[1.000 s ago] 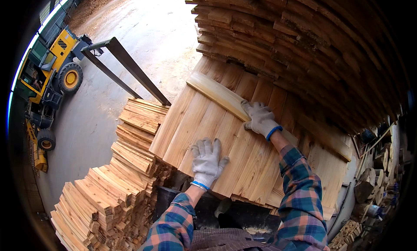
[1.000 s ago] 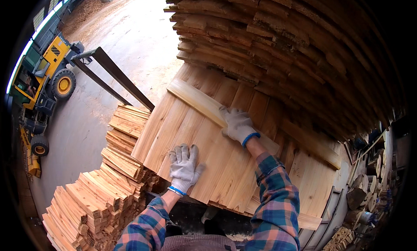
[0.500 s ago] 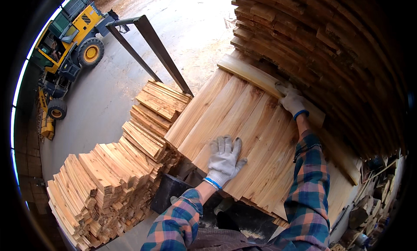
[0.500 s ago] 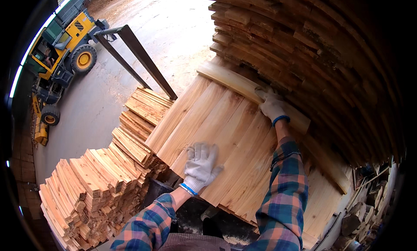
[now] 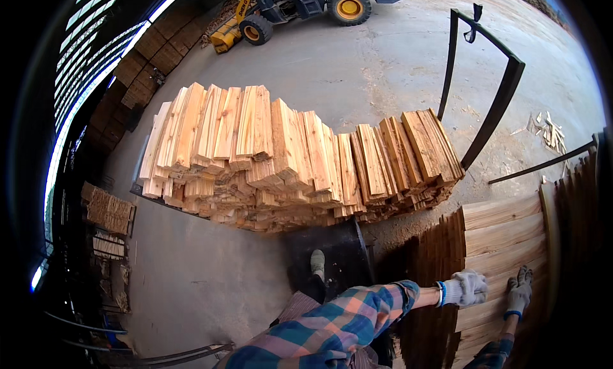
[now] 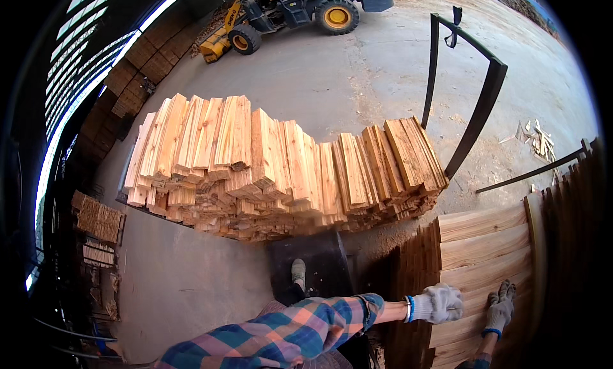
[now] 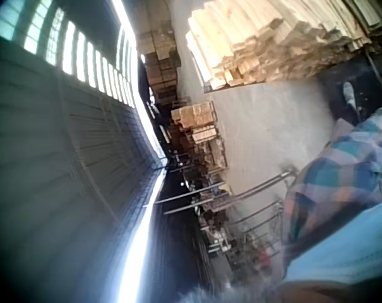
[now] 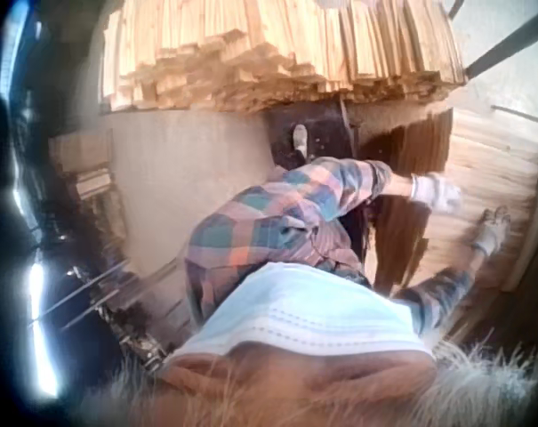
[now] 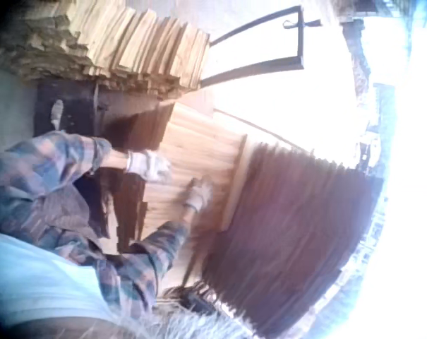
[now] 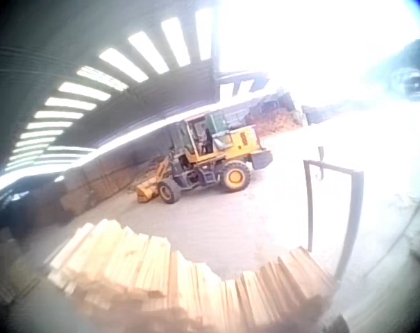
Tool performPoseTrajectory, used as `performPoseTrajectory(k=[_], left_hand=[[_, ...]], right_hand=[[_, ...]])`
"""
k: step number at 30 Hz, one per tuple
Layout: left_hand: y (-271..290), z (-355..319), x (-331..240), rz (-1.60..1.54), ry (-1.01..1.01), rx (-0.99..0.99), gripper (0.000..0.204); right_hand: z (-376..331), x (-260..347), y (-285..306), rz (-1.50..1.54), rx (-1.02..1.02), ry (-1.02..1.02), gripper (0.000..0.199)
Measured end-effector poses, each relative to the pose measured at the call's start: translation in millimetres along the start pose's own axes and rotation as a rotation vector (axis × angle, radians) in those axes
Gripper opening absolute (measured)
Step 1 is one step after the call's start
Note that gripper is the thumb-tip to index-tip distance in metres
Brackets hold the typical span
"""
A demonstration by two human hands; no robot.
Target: The person stacks wooden planks from a large pile onto a metal platform. They repeatedly pick up planks, align them, and place them on the platform, occasionally adjusting the stack. A forklift is visible in the background.
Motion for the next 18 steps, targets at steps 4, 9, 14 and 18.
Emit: performPoseTrajectory(k=[4,9,14,18], left_hand=[[110.1,-188.5,78.5,0.063,0.233,-0.506,0.045],[255.5,-584.7,158.7,0.985,1.584,-1.073,0.085],[356.4,-872.1,129.3,0.522,0.945,-2.318,0.089],[429.9,-979.0,90.7,0.959,1.127,-2.318,0.090]], right_hand=[[43.6,41.3,-3.1,-0.228,0.410,-0.215,0.052],[39.4,360.1,39.6,0.244,0.085,0.054,0.061],[-36.6,747.3,52.4,0.329,0.144,0.699,0.075],[-157.0,994.7,116.7,0.193,0.186,0.991,0.080]])
Point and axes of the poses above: each hand's wrist, its own z-axis towards the middle knuckle, its own y-axis out of the back of the hand, x = y × z, the point moved 8 cm from there along z, towards the middle knuckle, and after that the axes turned 7 degrees about -y, right-handed, at the moved point
